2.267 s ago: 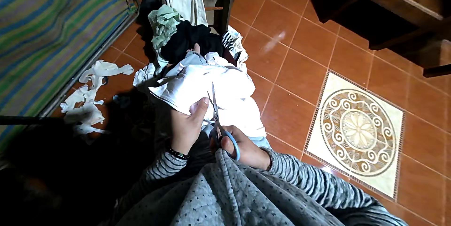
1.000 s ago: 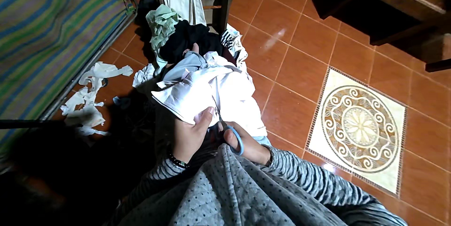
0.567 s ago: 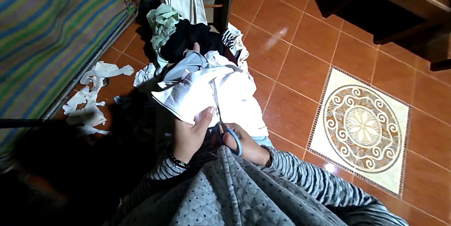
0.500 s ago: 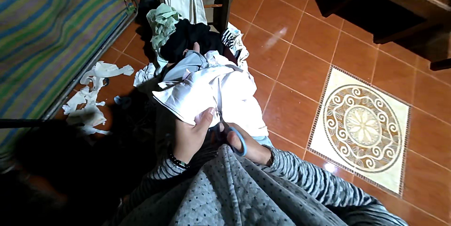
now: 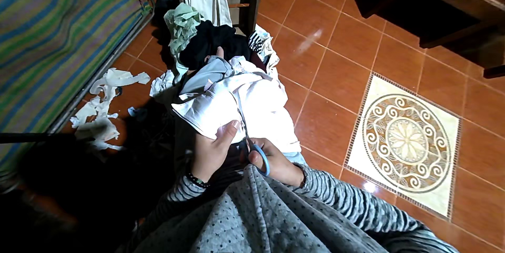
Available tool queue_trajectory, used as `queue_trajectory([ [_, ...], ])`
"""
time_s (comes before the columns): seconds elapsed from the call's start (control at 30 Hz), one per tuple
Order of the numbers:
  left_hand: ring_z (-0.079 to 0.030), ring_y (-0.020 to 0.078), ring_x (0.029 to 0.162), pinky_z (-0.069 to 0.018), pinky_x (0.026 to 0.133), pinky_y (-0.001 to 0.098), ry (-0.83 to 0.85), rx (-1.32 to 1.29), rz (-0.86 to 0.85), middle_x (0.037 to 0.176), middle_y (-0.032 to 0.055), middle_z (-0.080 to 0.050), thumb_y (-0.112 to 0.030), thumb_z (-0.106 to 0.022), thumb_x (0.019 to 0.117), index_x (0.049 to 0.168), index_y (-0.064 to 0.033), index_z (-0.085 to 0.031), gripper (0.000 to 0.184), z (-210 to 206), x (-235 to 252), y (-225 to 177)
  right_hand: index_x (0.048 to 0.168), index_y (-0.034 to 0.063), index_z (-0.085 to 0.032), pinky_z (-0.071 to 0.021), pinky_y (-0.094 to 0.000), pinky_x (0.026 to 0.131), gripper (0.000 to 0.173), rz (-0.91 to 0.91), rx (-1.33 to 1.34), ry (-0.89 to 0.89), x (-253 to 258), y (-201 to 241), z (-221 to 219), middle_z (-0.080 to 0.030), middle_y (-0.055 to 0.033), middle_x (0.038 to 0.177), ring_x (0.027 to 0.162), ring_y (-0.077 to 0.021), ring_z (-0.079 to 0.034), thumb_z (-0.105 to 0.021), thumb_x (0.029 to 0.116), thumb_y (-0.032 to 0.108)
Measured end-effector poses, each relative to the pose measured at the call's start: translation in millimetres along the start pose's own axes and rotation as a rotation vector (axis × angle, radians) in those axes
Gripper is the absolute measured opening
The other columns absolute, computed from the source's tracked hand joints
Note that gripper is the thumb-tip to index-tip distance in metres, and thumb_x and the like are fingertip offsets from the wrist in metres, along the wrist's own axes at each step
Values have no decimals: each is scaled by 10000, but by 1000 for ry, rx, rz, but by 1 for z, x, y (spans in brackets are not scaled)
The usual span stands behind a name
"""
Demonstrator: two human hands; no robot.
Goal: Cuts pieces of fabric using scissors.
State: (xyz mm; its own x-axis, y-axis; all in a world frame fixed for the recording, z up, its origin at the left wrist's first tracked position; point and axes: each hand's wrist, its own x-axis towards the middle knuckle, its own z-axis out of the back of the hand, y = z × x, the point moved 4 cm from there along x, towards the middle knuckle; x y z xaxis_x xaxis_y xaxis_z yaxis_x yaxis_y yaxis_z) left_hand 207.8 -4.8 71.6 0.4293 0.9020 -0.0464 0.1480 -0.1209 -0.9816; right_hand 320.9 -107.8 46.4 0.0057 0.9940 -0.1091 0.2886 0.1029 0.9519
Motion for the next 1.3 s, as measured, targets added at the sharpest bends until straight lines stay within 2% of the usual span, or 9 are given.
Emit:
queue_trajectory([
  [0.1, -731, 121, 904, -625, 856, 338, 57, -171, 196, 973, 15, -748, -23, -671, 875, 1213, -53, -588, 350, 15, 10, -1, 796, 173, -617, -407, -132, 535, 402, -68, -65, -50, -1, -5, 3, -558, 160, 659, 580, 78, -498, -719, 901, 547],
  [0.2, -728, 160, 952, -621, 882, 366, 61, -190, 194, 1046, 51, -739, 18, -678, 884, 1263, -55, -586, 396, 24, 19, -2, 805, 170, -592, -395, -139, 530, 458, -120, -129, -30, -3, -10, 5, -543, 150, 660, 575, 69, -486, -732, 864, 602],
  [0.33, -728, 130, 952, -621, 889, 332, 88, -133, 112, 1029, 26, -739, 38, -681, 874, 1270, -27, -547, 424, 16, 13, 3, 948, 169, -638, -496, -142, 668, 515, -81, -36, 21, 0, -4, 2, -632, 154, 802, 730, 68, -586, -594, 916, 681],
  [0.5, -725, 76, 917, -611, 880, 287, 91, -153, 71, 962, -38, -747, 40, -659, 886, 1183, -48, -567, 323, 7, 3, 10, 920, 178, -629, -491, -137, 660, 535, -59, -24, 43, 3, 1, 3, -622, 154, 789, 725, 68, -585, -551, 923, 707],
  [0.63, -729, 71, 890, -614, 866, 282, 106, -133, 58, 929, -47, -752, 50, -656, 888, 1128, -52, -591, 269, 8, -1, 13, 890, 183, -636, -488, -137, 644, 538, -79, -25, 47, 2, -1, 4, -623, 156, 762, 704, 69, -585, -560, 914, 715],
  [0.83, -730, 62, 868, -616, 846, 267, 116, -135, 43, 915, -50, -758, 59, -657, 890, 1093, -54, -610, 238, 12, -4, 17, 776, 202, -622, -423, -122, 534, 403, -50, 36, 26, 2, -3, 3, -570, 169, 652, 577, 87, -515, -659, 938, 569],
  [1.0, -722, 33, 887, -609, 855, 251, 187, -61, -14, 940, -89, -757, 23, -704, 872, 1071, -85, -650, 233, 17, -8, 22, 770, 238, -586, -417, -114, 544, 435, -101, 23, 38, 3, -1, 5, -547, 184, 655, 585, 92, -505, -624, 924, 643],
  [1.07, -709, 7, 863, -606, 822, 233, 231, -15, -60, 920, -118, -749, -15, -718, 878, 1034, -124, -680, 194, 20, -11, 26, 770, 239, -602, -423, -116, 541, 445, -122, 44, 42, 3, -1, 6, -577, 174, 671, 590, 84, -521, -622, 914, 659],
  [1.3, -700, -9, 874, -602, 821, 221, 279, 33, -85, 937, -137, -744, -54, -734, 887, 1025, -161, -704, 178, 29, -16, 34, 703, 239, -579, -395, -125, 499, 389, -174, 100, 15, 1, -9, 5, -538, 171, 599, 525, 80, -484, -730, 892, 544],
])
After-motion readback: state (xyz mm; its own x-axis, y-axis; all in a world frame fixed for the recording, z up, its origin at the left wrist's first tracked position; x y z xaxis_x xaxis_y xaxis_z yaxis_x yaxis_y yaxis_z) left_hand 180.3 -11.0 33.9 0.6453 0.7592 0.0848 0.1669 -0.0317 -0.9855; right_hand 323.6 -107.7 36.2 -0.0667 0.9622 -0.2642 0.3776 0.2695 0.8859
